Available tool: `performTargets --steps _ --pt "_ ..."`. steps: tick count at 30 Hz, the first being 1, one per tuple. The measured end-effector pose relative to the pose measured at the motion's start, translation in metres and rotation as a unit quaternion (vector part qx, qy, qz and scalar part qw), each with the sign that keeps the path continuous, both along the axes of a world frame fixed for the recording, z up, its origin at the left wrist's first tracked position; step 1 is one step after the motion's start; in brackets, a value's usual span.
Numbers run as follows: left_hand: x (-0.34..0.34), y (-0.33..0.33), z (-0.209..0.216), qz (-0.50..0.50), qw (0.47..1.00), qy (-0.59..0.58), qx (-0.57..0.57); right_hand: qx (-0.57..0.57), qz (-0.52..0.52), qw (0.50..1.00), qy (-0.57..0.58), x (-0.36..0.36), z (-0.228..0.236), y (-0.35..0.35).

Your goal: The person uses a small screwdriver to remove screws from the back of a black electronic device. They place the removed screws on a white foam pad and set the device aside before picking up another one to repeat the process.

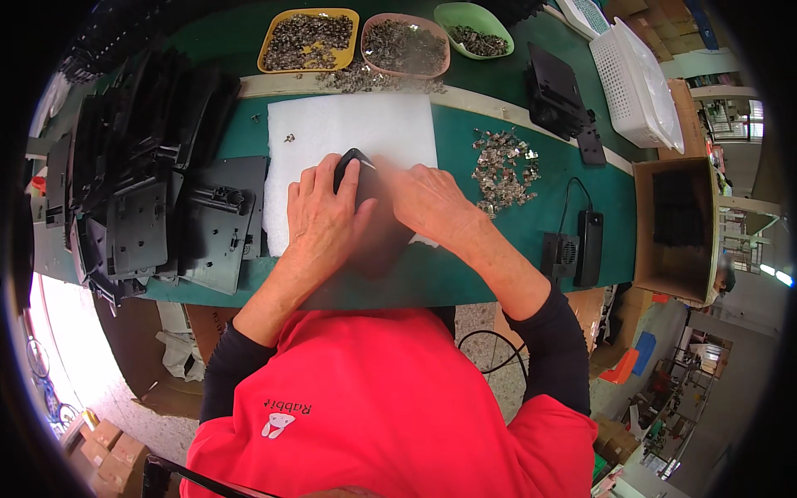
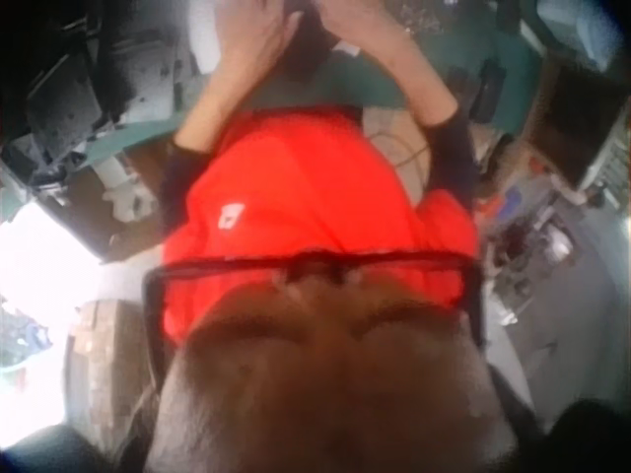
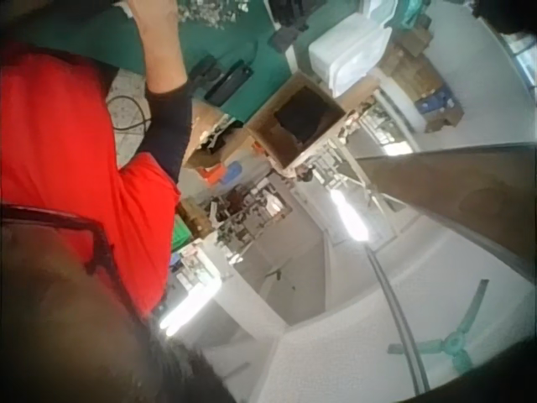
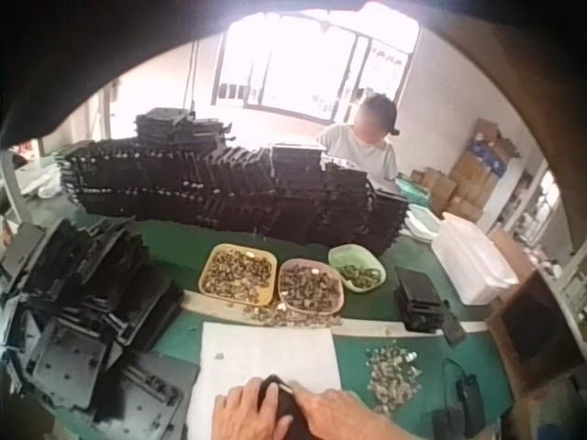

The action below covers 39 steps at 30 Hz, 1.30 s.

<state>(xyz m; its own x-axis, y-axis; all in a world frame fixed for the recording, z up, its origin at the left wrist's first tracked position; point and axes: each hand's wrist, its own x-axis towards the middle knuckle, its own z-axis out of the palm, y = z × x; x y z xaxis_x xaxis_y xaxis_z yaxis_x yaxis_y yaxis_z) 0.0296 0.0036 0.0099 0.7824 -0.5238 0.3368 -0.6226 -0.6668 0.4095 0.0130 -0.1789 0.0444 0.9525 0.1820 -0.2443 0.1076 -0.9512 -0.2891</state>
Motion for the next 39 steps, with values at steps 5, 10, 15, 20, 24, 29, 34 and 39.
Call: performTargets --steps 5,10,15,20,24,29,34,39 --pt "0.0 0.001 0.002 0.002 0.999 0.053 0.008 0.029 -0.001 1.0 -0.007 -0.001 -0.012 -0.006" --pt "0.001 0.0 0.002 0.0 0.999 0.048 0.004 0.024 0.007 1.0 -0.011 -0.002 -0.012 -0.004" --pt "0.001 0.0 0.001 0.003 0.998 0.058 0.015 0.086 -0.023 0.995 0.037 0.004 -0.003 0.0" --pt "0.001 -0.001 0.001 0.002 0.998 0.06 0.011 0.05 -0.03 0.997 0.051 0.004 -0.001 0.002" --pt "0.001 0.0 0.001 0.003 0.998 0.065 0.014 0.0 -0.017 1.0 0.011 0.002 0.0 0.009" --pt "0.0 -0.002 -0.001 0.002 0.998 0.059 0.014 -0.094 0.019 0.995 -0.02 -0.001 0.004 0.023" --pt "0.0 -0.006 -0.003 0.013 0.999 0.028 0.023 -0.14 0.005 0.99 -0.023 0.002 0.003 0.035" --pt "-0.005 -0.007 0.003 0.031 0.999 0.042 0.014 -0.061 0.013 0.998 -0.021 0.001 0.006 0.015"
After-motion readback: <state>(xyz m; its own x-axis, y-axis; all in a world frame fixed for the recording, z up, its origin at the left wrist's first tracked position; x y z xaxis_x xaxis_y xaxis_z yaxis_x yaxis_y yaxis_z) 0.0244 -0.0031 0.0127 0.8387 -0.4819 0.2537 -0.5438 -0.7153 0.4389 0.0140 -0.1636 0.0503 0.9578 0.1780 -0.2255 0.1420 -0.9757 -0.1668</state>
